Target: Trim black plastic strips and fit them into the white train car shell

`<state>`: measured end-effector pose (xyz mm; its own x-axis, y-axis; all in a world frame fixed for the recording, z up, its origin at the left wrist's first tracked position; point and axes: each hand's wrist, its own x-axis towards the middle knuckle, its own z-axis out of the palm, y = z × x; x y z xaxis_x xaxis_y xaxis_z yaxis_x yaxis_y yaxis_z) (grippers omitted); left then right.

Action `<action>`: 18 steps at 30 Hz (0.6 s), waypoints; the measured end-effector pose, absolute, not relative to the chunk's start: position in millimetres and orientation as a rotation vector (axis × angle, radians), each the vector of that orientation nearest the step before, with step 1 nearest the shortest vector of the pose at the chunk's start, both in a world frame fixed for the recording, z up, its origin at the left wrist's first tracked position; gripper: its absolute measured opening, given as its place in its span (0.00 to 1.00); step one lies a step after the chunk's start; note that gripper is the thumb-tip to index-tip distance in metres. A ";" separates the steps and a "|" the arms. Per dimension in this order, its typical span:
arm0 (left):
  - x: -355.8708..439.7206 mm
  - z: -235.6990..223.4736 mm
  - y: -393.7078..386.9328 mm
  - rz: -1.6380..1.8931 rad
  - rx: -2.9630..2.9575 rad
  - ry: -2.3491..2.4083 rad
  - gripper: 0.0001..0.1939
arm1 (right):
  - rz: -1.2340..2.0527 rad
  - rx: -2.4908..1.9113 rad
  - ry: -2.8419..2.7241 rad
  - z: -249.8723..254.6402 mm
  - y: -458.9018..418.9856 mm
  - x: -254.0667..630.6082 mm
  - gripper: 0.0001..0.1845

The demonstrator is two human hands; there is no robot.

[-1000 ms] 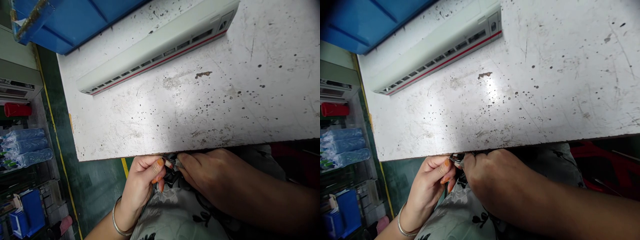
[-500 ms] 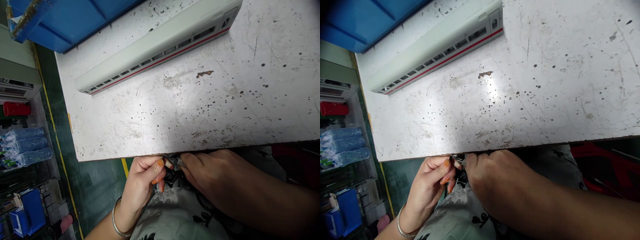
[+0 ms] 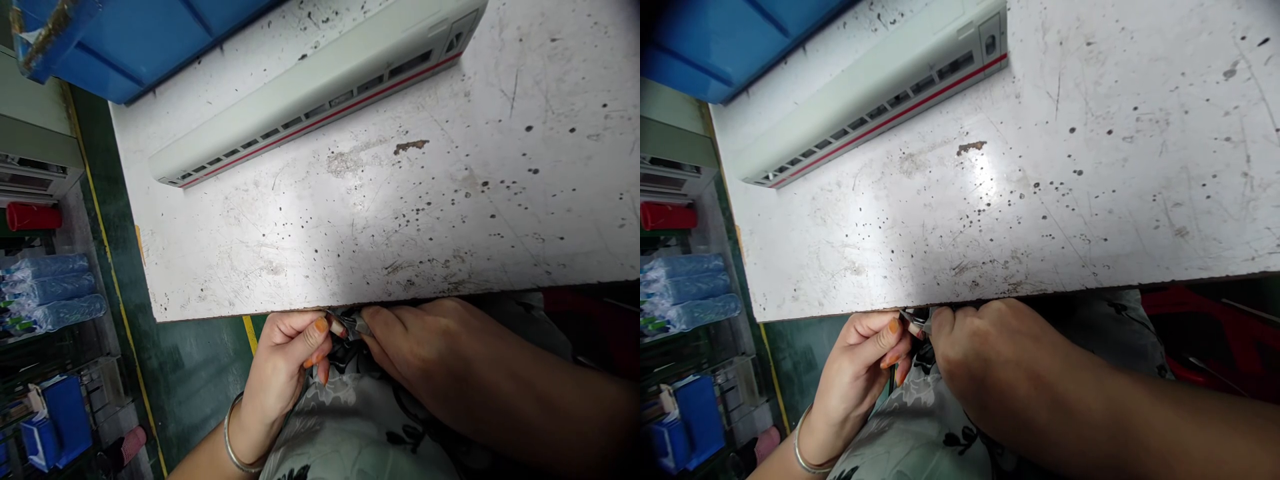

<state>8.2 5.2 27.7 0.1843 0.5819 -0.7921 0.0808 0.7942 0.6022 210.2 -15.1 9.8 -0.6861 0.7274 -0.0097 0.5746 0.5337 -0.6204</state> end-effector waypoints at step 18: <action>7.8 28.4 4.5 0.395 0.590 1.345 0.14 | 0.663 -1.179 -2.466 15.3 -16.6 208.5 0.10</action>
<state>7.8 4.5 28.4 0.1927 0.5850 -0.7878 0.0666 0.7932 0.6053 208.5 -16.6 15.3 -0.6044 0.7915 0.0909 0.6392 0.5499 -0.5376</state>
